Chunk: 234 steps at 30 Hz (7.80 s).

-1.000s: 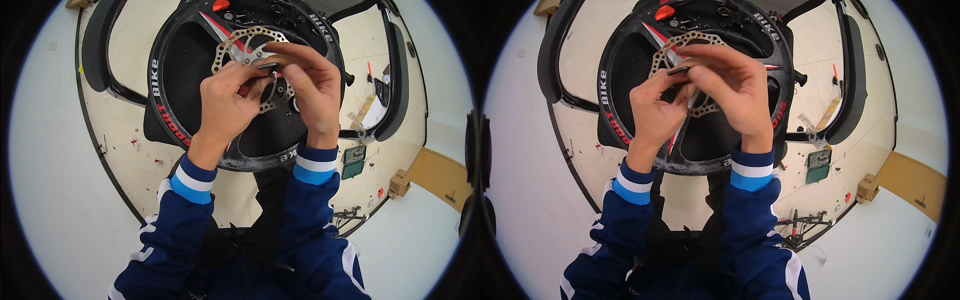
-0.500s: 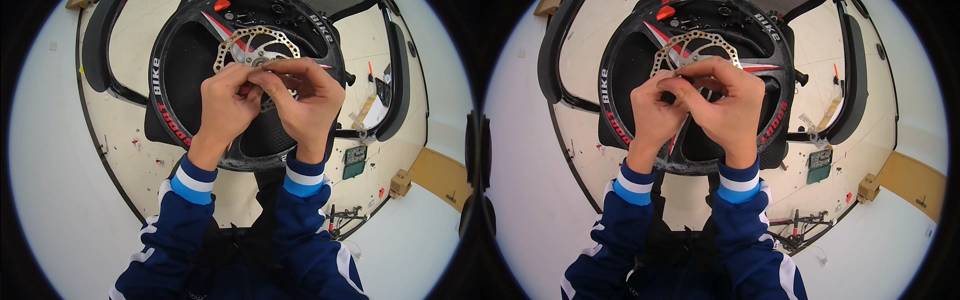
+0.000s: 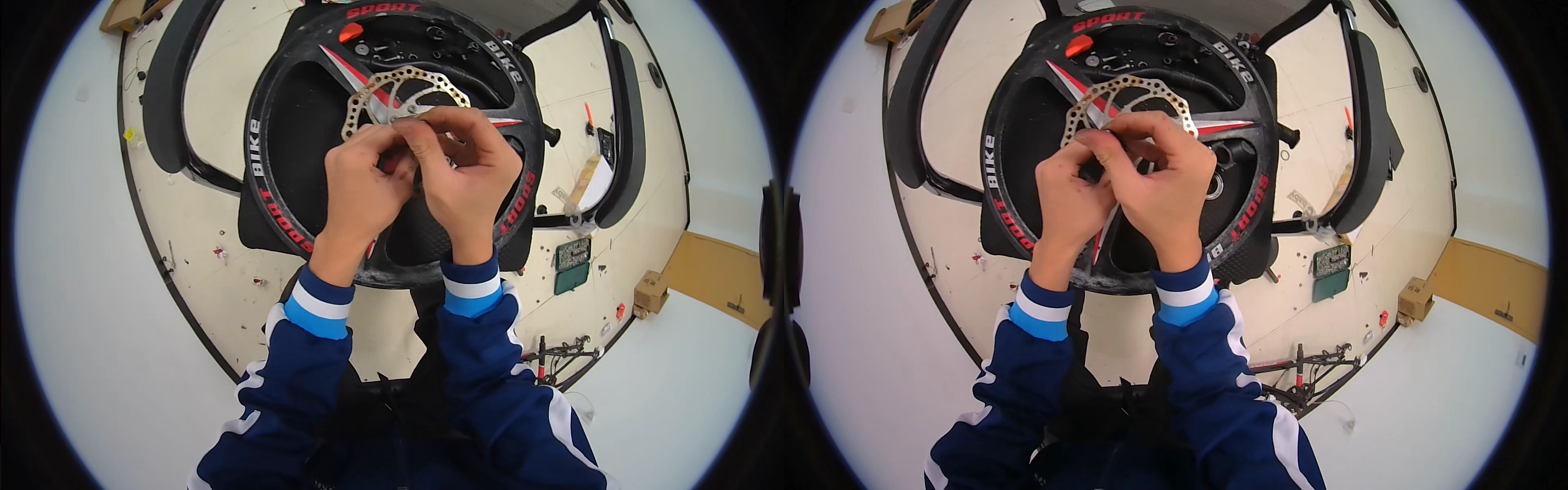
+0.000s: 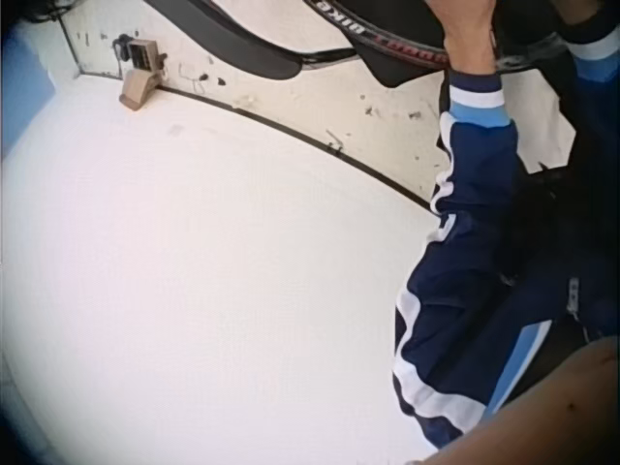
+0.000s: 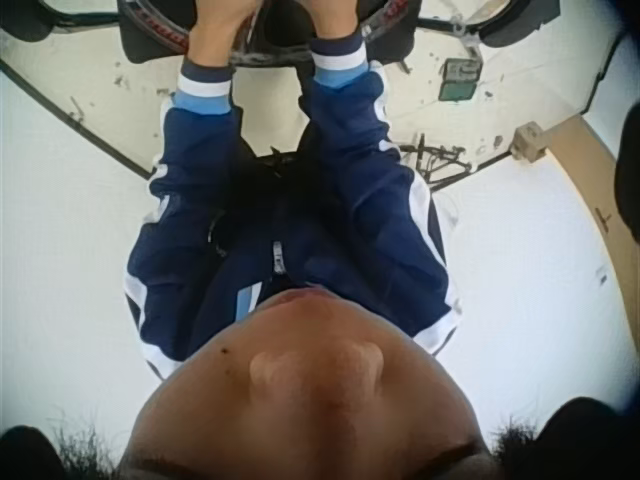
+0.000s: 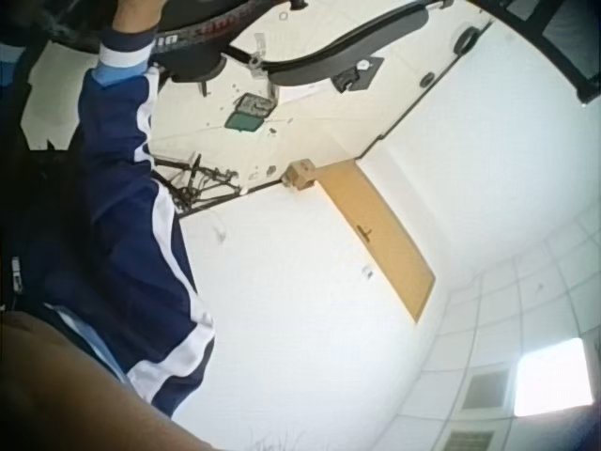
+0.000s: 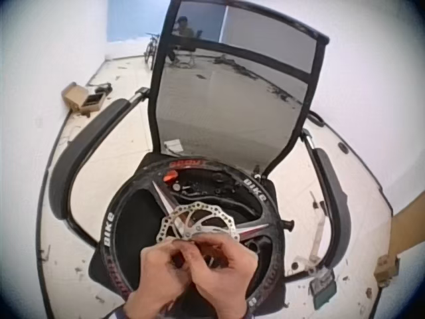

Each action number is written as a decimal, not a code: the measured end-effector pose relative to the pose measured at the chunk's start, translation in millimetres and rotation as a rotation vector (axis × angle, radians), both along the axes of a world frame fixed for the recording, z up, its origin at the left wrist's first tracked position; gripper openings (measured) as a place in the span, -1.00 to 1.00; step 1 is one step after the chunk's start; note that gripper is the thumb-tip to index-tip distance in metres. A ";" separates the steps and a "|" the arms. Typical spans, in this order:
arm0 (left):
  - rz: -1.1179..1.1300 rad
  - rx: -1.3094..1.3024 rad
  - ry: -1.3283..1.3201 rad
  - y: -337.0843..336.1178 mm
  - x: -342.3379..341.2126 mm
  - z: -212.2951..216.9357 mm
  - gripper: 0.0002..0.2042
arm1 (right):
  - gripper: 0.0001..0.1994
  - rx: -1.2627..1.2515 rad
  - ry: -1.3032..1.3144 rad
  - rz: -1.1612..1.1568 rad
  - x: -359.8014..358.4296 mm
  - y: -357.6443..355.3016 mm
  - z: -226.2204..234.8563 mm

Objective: The person assembles a bicycle wheel by hand, placing a brake disc onto the hub, inserting and tightening bolts, and rotating the wheel to check alignment. The wheel is handled repeatedly and placed on a chair during the process.

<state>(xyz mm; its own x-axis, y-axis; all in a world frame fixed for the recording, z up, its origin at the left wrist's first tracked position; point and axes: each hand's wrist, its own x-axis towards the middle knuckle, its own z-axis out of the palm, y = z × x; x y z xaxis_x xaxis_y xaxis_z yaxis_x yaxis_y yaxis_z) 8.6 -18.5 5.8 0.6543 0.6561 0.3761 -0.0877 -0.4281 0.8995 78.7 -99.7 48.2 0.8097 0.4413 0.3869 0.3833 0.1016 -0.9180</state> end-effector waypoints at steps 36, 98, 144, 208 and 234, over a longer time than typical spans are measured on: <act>0.095 0.451 0.078 -49.5 11.9 10.1 -0.86 | -0.78 0.349 0.428 -0.145 68.1 -71.5 2.2; 0.077 0.308 0.178 -20.0 13.3 -0.6 -0.91 | -0.75 0.464 0.526 -0.356 63.2 -29.4 -20.7; 0.148 0.396 0.188 -15.0 15.7 -7.6 -0.91 | -0.87 -0.131 0.031 0.127 44.9 -46.5 -0.9; 0.151 0.420 0.182 -16.2 20.6 -7.3 -0.90 | -0.85 -0.242 -0.032 -0.024 42.0 -35.6 -15.9; 0.173 0.404 0.159 -13.5 19.9 -11.3 -0.92 | -0.84 -0.356 0.030 -0.015 37.8 -27.9 -7.9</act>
